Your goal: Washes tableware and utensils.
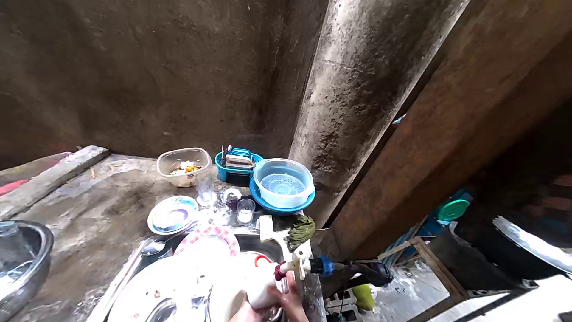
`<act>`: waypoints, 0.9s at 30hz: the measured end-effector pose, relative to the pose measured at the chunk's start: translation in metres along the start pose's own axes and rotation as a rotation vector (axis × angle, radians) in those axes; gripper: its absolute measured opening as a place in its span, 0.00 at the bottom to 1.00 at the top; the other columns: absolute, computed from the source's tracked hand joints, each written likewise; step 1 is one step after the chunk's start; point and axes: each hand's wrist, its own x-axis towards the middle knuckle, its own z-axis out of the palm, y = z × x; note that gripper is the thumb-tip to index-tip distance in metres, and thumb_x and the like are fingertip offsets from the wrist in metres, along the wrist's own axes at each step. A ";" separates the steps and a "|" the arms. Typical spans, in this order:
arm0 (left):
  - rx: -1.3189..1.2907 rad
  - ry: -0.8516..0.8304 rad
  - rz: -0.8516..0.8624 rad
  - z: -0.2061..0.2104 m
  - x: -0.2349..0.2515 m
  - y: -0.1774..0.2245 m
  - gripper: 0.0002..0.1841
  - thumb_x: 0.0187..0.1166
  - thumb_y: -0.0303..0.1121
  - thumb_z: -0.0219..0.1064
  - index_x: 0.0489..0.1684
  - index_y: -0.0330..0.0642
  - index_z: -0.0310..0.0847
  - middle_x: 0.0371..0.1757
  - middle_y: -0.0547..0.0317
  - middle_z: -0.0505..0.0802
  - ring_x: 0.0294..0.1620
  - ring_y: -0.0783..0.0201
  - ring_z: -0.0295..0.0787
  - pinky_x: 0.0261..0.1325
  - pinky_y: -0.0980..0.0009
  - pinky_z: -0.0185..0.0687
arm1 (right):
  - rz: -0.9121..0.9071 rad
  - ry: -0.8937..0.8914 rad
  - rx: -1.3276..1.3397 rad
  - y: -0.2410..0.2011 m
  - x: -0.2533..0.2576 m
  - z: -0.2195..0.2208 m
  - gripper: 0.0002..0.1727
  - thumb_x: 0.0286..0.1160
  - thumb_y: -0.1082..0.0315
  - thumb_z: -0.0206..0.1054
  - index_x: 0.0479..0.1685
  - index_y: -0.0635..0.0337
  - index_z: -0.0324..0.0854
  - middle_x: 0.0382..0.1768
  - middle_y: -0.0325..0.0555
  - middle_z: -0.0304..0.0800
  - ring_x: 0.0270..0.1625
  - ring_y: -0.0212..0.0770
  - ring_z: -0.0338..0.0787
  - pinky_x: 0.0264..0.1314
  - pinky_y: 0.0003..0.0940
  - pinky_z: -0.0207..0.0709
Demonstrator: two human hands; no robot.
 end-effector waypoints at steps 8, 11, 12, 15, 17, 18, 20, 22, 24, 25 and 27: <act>0.638 -0.028 0.065 0.039 -0.018 0.054 0.25 0.97 0.42 0.32 0.67 0.36 0.73 0.50 0.53 0.87 0.47 0.67 0.82 0.54 0.68 0.80 | -0.432 -0.005 0.122 0.059 -0.022 0.007 0.57 0.57 0.68 0.81 0.85 0.86 0.46 0.85 0.79 0.55 0.87 0.52 0.66 0.82 0.41 0.71; 1.110 -0.105 0.488 0.047 0.016 0.057 0.21 0.94 0.34 0.50 0.56 0.20 0.83 0.51 0.36 0.90 0.53 0.56 0.85 0.65 0.58 0.75 | 0.096 0.031 0.607 0.031 -0.021 0.021 0.34 0.93 0.60 0.41 0.94 0.59 0.36 0.80 0.69 0.62 0.65 0.57 0.83 0.56 0.52 0.84; 1.222 -0.099 0.620 0.042 0.023 0.056 0.20 0.91 0.33 0.53 0.52 0.22 0.86 0.46 0.36 0.92 0.50 0.53 0.87 0.63 0.52 0.77 | 0.241 0.073 0.727 0.020 -0.017 0.025 0.32 0.96 0.49 0.32 0.91 0.56 0.46 0.75 0.68 0.69 0.60 0.59 0.84 0.53 0.55 0.82; 1.306 -0.098 0.865 0.037 0.014 0.053 0.17 0.86 0.33 0.56 0.47 0.29 0.91 0.42 0.42 0.94 0.46 0.52 0.90 0.57 0.47 0.79 | 0.358 0.059 0.928 0.017 0.000 0.027 0.44 0.87 0.30 0.24 0.81 0.58 0.59 0.62 0.63 0.80 0.55 0.56 0.86 0.49 0.53 0.84; 1.215 -0.183 0.930 0.037 0.005 0.052 0.17 0.86 0.31 0.55 0.49 0.30 0.92 0.48 0.48 0.97 0.52 0.61 0.93 0.64 0.56 0.82 | 0.418 0.022 1.057 0.025 0.006 0.031 0.46 0.83 0.25 0.28 0.78 0.55 0.62 0.60 0.59 0.82 0.56 0.53 0.86 0.51 0.50 0.84; 1.135 -0.244 0.922 0.038 0.001 0.050 0.18 0.87 0.29 0.53 0.51 0.28 0.90 0.51 0.49 0.97 0.56 0.66 0.92 0.69 0.63 0.81 | 0.462 0.020 1.117 0.028 0.006 0.036 0.45 0.83 0.25 0.27 0.75 0.53 0.65 0.57 0.55 0.84 0.54 0.50 0.87 0.49 0.46 0.84; 0.965 -0.329 0.859 0.044 -0.012 0.045 0.18 0.87 0.25 0.50 0.55 0.21 0.86 0.55 0.44 0.95 0.62 0.70 0.89 0.75 0.72 0.76 | 0.528 0.050 1.195 0.030 0.002 0.045 0.39 0.87 0.32 0.26 0.67 0.52 0.69 0.50 0.50 0.86 0.48 0.44 0.88 0.42 0.39 0.84; 0.857 -0.303 0.797 0.046 -0.027 0.039 0.19 0.87 0.24 0.47 0.56 0.19 0.84 0.56 0.45 0.94 0.63 0.72 0.87 0.76 0.74 0.74 | 0.588 0.047 1.173 0.028 -0.008 0.045 0.36 0.91 0.37 0.27 0.68 0.53 0.70 0.49 0.53 0.86 0.44 0.46 0.88 0.38 0.38 0.81; 0.807 -0.228 0.768 0.042 -0.039 0.032 0.20 0.89 0.25 0.46 0.57 0.19 0.83 0.57 0.45 0.94 0.64 0.72 0.87 0.77 0.73 0.74 | 0.592 -0.008 1.099 0.040 -0.011 0.041 0.37 0.90 0.35 0.25 0.66 0.52 0.71 0.45 0.53 0.89 0.38 0.45 0.92 0.30 0.36 0.84; 0.797 -0.181 0.762 0.039 -0.043 0.028 0.20 0.89 0.26 0.46 0.58 0.19 0.83 0.59 0.44 0.93 0.66 0.70 0.86 0.78 0.72 0.73 | 0.570 -0.031 1.081 0.039 -0.010 0.037 0.39 0.89 0.35 0.24 0.67 0.52 0.71 0.46 0.54 0.89 0.40 0.47 0.91 0.33 0.40 0.85; 0.735 -0.026 0.670 0.033 -0.043 0.021 0.21 0.92 0.30 0.44 0.63 0.21 0.80 0.63 0.40 0.90 0.68 0.65 0.84 0.78 0.68 0.73 | 0.489 -0.057 1.116 0.038 -0.003 0.029 0.38 0.88 0.35 0.26 0.64 0.51 0.74 0.49 0.51 0.91 0.48 0.48 0.92 0.43 0.47 0.87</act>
